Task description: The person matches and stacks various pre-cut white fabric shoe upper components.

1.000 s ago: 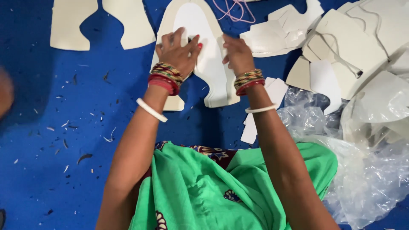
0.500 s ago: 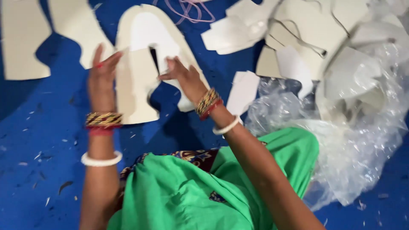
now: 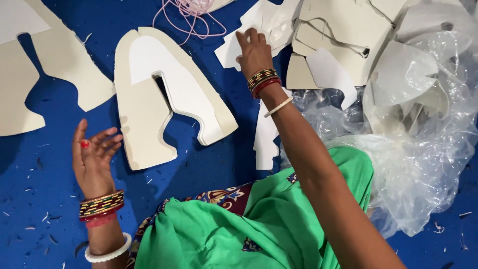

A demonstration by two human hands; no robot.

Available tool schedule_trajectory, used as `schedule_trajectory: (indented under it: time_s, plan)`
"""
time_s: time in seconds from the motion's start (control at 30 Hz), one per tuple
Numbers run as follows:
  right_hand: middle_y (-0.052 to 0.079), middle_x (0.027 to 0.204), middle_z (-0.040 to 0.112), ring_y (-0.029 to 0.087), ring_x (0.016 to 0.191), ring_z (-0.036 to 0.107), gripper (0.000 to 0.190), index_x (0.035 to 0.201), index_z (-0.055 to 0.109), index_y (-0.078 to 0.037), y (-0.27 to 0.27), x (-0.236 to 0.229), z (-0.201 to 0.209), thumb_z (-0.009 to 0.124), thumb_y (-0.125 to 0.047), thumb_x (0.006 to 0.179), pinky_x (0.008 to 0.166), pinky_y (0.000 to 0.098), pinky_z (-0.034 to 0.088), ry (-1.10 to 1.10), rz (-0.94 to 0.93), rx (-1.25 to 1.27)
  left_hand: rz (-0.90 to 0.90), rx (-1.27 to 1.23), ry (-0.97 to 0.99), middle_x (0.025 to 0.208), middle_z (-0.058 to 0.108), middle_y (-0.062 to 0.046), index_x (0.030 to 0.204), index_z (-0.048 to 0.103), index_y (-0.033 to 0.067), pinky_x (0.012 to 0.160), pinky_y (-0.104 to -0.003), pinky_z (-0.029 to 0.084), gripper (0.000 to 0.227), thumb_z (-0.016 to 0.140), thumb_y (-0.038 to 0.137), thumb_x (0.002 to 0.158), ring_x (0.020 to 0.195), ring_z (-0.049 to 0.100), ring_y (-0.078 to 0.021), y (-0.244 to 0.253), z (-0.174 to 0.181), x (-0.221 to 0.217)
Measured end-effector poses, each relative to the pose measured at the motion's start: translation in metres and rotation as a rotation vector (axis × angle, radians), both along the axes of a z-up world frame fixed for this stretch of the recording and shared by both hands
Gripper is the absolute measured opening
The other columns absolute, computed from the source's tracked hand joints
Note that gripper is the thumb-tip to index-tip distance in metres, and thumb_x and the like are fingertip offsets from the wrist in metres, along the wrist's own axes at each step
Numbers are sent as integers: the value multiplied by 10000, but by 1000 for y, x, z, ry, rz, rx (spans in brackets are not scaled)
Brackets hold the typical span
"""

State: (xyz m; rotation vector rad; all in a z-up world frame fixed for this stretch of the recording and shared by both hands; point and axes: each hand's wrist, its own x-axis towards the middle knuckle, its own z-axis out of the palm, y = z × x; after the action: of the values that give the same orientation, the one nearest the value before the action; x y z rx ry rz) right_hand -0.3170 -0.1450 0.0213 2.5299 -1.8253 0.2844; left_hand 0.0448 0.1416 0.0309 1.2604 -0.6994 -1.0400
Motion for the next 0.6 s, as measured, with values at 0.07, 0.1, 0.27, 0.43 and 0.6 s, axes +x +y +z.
schedule_trajectory:
  time_s: [0.07, 0.1, 0.27, 0.43, 0.6]
  plan:
    - [138, 1277, 549, 332, 1152, 569, 716, 1385, 581, -114, 4, 6, 12, 862, -135, 727, 918, 491, 490, -44, -36, 39, 9, 11, 0, 1292, 652, -198, 1655, 326, 42, 1018, -397, 543, 619, 451, 414, 1176, 1110, 671, -251, 0, 1, -3]
    - [142, 1257, 543, 310, 1138, 568, 720, 1394, 588, -109, 6, 8, 19, 862, -125, 729, 932, 500, 475, -84, -78, 70, 13, 14, 3, 1286, 655, -198, 1650, 328, 44, 1010, -393, 544, 610, 455, 407, 1176, 1100, 671, -245, -2, 2, -4]
    - [111, 1092, 590, 336, 1086, 575, 453, 1003, 670, -85, 7, -3, 32, 909, -192, 632, 899, 486, 472, -23, -12, -73, 2, 15, -17, 1272, 663, -195, 1639, 338, 43, 995, -385, 556, 581, 449, 378, 1177, 1087, 685, -238, 1, 4, -10]
    - [119, 1145, 641, 303, 988, 672, 297, 1071, 643, -66, 4, -26, -7, 830, -121, 847, 842, 432, 503, -96, 54, -124, -3, 10, -12, 1264, 664, -190, 1640, 344, 47, 992, -371, 554, 579, 437, 382, 1177, 1079, 688, -232, 3, 8, -16]
    - [151, 1050, 675, 336, 995, 668, 209, 1036, 628, -50, 9, -21, 13, 739, -152, 891, 836, 484, 502, 35, 86, -101, -44, 6, -22, 1271, 669, -187, 1645, 340, 57, 977, -356, 546, 580, 442, 384, 1177, 1083, 687, -230, 5, 9, -22]
